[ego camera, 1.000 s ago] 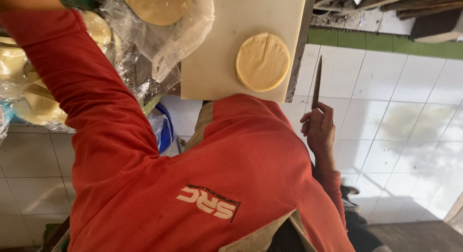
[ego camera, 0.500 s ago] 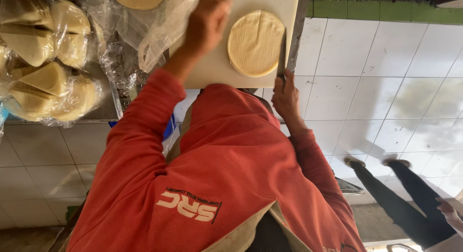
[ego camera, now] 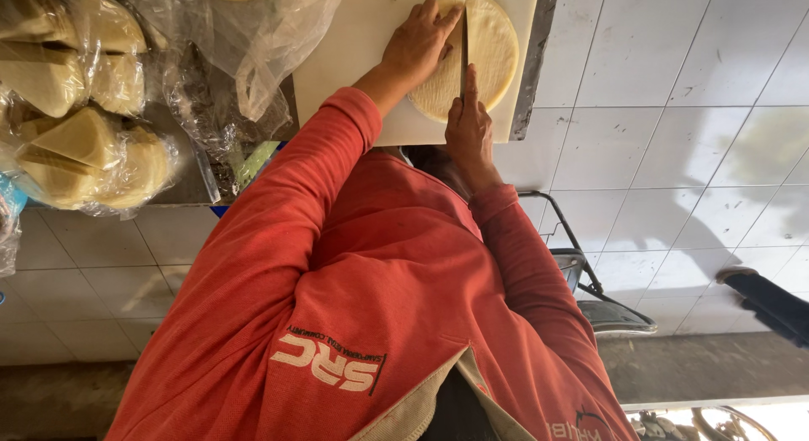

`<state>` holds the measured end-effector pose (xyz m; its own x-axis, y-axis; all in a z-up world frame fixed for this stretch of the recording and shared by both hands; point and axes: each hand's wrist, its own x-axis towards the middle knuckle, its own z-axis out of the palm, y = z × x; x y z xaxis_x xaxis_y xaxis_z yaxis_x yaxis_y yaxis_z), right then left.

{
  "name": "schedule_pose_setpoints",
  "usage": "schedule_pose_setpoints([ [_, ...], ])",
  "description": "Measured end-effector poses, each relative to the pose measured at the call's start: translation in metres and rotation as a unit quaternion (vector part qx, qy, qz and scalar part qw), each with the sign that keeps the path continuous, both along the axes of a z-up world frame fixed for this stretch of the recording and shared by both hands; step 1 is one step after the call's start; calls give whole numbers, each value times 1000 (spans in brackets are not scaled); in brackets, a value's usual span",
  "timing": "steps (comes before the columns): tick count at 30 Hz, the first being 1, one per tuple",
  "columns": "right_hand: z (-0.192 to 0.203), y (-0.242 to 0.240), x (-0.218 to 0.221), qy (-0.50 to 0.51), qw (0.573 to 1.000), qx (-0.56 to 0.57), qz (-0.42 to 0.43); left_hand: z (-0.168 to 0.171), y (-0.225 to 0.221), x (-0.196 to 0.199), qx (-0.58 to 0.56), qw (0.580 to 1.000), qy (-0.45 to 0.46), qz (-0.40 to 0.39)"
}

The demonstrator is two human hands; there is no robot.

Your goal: The person unwraps a round cheese block, sharpens a knife on a stone, cuts the cheese into triangular wedges on a white cutting board, and wraps the individual pieces in plastic film.

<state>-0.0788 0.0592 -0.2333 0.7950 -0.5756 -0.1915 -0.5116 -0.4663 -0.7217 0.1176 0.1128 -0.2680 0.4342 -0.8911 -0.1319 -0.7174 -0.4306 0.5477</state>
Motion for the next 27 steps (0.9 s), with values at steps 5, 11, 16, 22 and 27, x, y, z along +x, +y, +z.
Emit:
schedule_pose_setpoints([
  [5,0,4,1,22,999,-28,10,-2,1,-1,2,1000,6,8],
  [11,-3,4,9,83,995,-38,38,-6,0,-1,6,1000,5,8],
  [16,-15,6,14,21,996,-66,52,-11,2,-2,5,1000,12,-2],
  [22,-27,-5,32,82,994,-52,53,-16,4,-1,-2,1000,3,-13],
  [27,-13,2,25,144,987,-45,46,-12,0,4,-8,1000,11,-13],
])
